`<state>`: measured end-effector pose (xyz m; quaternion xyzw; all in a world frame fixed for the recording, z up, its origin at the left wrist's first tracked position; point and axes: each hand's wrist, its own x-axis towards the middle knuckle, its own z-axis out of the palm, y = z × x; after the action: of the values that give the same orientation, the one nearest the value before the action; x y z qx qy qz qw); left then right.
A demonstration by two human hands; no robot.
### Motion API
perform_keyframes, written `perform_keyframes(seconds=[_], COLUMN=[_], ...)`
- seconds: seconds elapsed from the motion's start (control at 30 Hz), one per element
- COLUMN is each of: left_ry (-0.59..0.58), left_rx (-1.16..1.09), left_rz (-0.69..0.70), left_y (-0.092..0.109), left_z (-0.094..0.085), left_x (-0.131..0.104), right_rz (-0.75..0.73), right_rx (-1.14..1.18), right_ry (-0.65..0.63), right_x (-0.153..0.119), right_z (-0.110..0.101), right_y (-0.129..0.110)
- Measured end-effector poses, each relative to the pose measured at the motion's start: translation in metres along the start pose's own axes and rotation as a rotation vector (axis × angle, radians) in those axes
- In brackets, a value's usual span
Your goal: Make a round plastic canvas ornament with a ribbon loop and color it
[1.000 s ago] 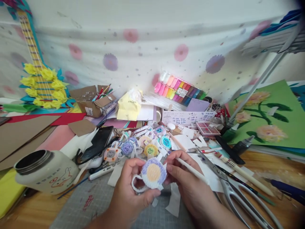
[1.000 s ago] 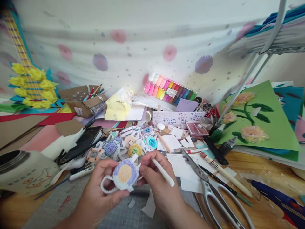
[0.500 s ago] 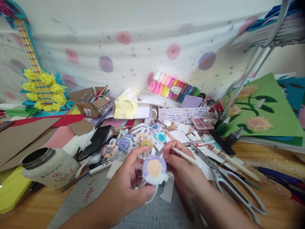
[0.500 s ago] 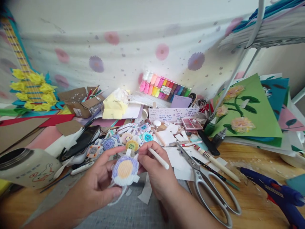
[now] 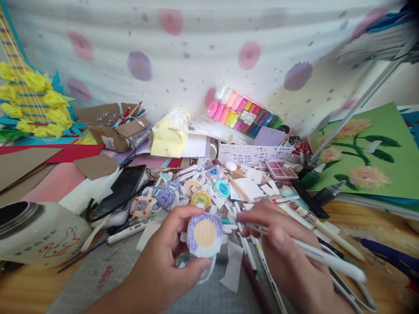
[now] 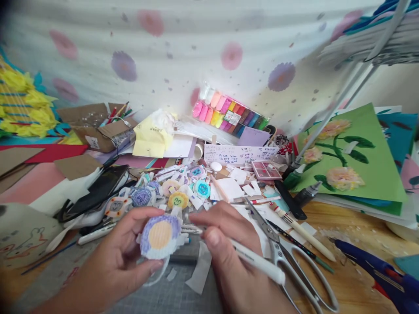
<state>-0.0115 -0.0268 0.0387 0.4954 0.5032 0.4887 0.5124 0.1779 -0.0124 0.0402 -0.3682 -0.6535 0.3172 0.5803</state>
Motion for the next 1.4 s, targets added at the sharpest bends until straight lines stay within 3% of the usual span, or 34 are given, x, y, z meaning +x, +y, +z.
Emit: perform_keyframes(seconds=[0.13, 0.47, 0.6, 0.77, 0.9, 1.03, 1.17, 1.3, 1.4], left_ry=[0.049, 0.100, 0.121, 0.121, 0.122, 0.113, 0.112, 0.120, 0.110], left_rx=[0.016, 0.071, 0.049, 0.041, 0.042, 0.046, 0.058, 0.039, 0.040], left_rz=[-0.011, -0.019, -0.022, -0.016, -0.020, -0.007, -0.027, -0.023, -0.037], left_y=[-0.002, -0.003, -0.002, -0.002, -0.002, -0.003, -0.002, -0.002, -0.003], left_z=[-0.002, -0.004, -0.003, -0.003, -0.002, -0.002, -0.003, -0.003, -0.005], left_x=[0.003, 0.004, 0.003, 0.003, 0.003, 0.004, 0.005, 0.005, 0.004], right_rz=[0.021, -0.034, -0.068, -0.133, -0.098, -0.154, -0.111, -0.270, -0.116], right_rx=[-0.053, -0.104, -0.155, -0.173, -0.203, -0.187, -0.208, -0.097, -0.182], right_ry=[-0.073, -0.228, -0.155, -0.229, -0.182, -0.332, -0.180, -0.044, -0.128], right_x=[-0.004, -0.006, -0.007, -0.008, -0.005, -0.002, -0.008, -0.013, -0.008], right_z=[0.001, 0.012, 0.014, 0.015, 0.012, 0.011, 0.018, 0.025, 0.020], right_y=[-0.011, -0.010, -0.010, -0.012, -0.014, -0.014, -0.005, 0.002, -0.003])
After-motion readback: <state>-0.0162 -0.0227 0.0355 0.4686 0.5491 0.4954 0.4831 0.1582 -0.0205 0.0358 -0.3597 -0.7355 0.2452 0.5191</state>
